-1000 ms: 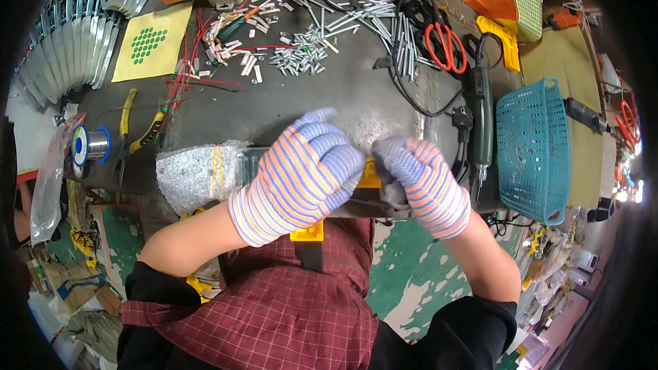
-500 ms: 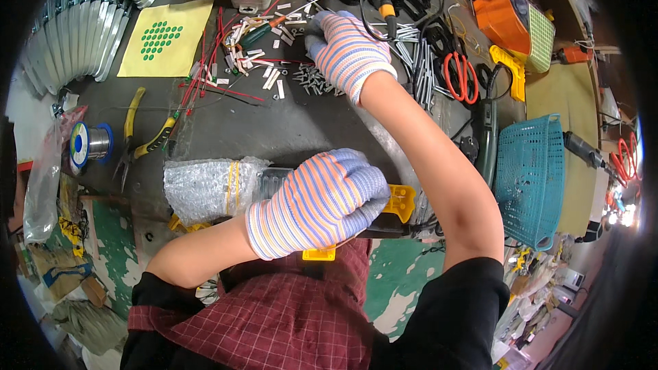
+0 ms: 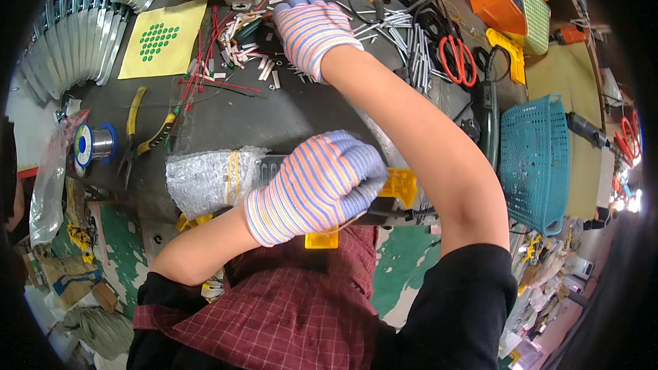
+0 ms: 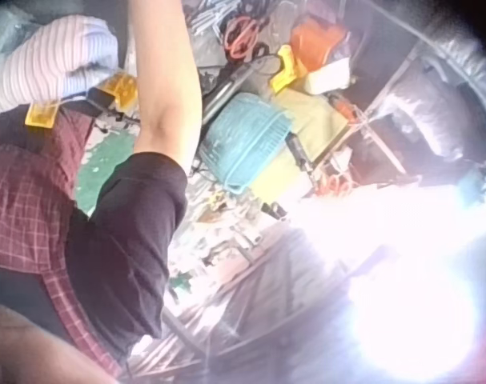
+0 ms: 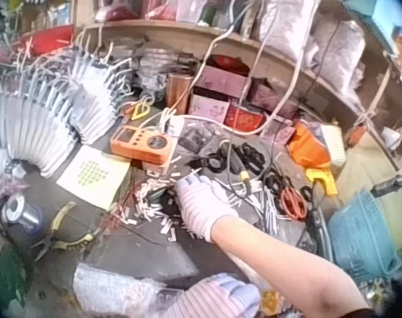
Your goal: Soldering wires and components inside a yellow plastic housing.
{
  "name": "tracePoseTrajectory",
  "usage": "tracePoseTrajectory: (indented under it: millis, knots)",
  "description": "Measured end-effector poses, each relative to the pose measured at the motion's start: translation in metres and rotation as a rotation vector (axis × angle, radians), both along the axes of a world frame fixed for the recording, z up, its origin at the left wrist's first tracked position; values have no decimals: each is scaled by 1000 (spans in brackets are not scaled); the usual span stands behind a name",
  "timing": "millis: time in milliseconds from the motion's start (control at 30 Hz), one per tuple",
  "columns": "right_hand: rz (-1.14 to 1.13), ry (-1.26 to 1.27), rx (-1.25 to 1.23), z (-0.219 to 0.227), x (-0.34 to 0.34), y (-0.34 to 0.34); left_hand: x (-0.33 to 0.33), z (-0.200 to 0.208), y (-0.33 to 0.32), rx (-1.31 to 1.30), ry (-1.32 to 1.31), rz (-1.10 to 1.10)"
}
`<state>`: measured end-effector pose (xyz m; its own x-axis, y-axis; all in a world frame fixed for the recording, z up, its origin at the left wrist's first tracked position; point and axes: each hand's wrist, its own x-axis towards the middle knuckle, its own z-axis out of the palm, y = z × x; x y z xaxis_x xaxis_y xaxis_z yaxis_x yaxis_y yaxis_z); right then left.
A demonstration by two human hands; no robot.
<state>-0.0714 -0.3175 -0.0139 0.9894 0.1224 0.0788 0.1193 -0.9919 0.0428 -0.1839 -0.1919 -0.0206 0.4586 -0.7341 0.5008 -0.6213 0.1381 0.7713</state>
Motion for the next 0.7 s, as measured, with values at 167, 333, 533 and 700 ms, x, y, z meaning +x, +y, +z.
tracePoseTrajectory:
  millis: [167,333,533,700]
  knots:
    - [19,-66,650,19,-74,-26,5,5,5,146,32,14]
    - [-499,113,1393,55,-186,-53,6,19,4,259,265,-5]
    - [-588,70,1584,46,-238,-56,2,17,2,281,242,5]
    - [-479,85,1640,39,-240,-59,0,23,2,310,256,2]
